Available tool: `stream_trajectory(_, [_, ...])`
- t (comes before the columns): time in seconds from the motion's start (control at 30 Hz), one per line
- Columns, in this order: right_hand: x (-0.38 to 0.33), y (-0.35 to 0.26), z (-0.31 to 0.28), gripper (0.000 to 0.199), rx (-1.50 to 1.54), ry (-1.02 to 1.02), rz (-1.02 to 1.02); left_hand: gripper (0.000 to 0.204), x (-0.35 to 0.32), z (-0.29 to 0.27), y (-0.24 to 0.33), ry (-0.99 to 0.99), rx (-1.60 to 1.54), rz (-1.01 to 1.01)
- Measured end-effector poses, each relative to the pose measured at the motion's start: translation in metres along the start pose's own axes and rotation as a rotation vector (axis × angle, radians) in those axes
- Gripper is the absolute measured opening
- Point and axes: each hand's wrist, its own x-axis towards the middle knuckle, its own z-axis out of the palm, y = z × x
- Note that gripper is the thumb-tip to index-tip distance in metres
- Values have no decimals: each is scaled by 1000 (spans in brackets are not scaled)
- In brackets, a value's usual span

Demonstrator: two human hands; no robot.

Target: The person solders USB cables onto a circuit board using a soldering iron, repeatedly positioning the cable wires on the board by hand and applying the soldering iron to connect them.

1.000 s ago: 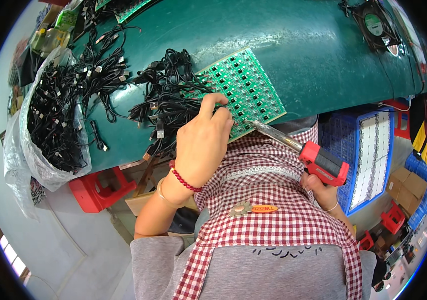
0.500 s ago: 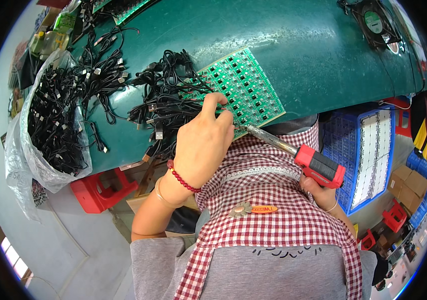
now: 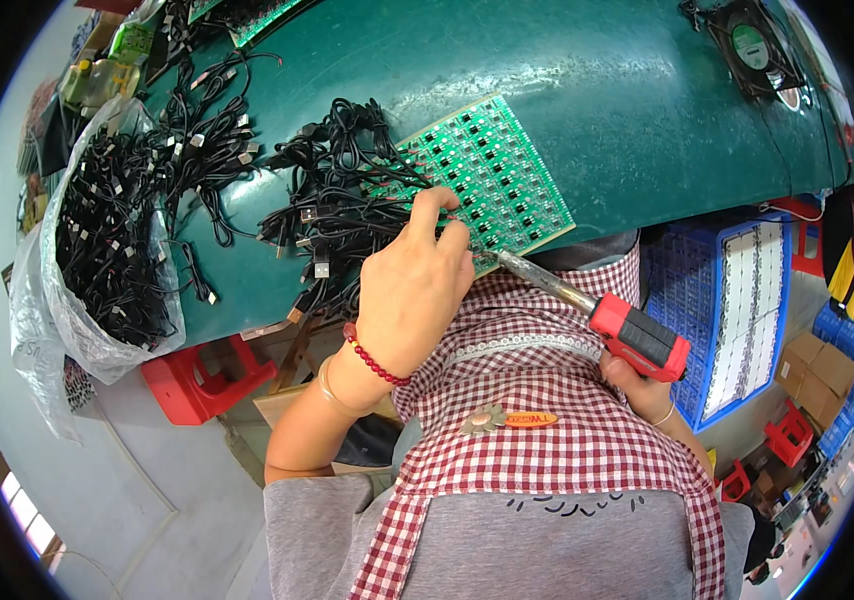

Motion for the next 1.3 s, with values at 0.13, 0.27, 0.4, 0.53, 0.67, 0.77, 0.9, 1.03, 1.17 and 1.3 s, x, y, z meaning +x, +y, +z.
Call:
stream_trajectory(0.13, [-3,-1,2,24,129,72,57,8,2,1,0,-12,-9,-6])
stream_trajectory(0.27, [-4,-1,2,23,85,68,22,8,0,-3,1,2,-4,-6])
stream_trajectory(0.4, [1,-1,3,23,-10,60,-29,8,3,-2,1,-9,2,-14])
stream_trajectory(0.53, [2,1,3,23,14,32,-74,9,3,-1,1,2,-8,-6])
stream_trajectory(0.67, [-4,3,3,23,123,61,-14,9,1,-1,1,4,-5,-5])
stream_trajectory(0.77, [-6,5,1,24,133,93,0,9,1,-1,1,3,-9,-2])
stream_trajectory(0.9, [-7,6,2,24,131,97,-5,9,2,-2,2,-8,-2,-1])
stream_trajectory(1.03, [-7,7,2,24,206,120,-5,9,3,-3,2,-5,-10,5])
stream_trajectory(1.17, [-2,7,3,21,303,140,-35,10,2,-4,5,-6,107,15])
stream_trajectory(1.3, [9,0,10,46,316,220,-117,19,-5,-9,4,129,342,114])
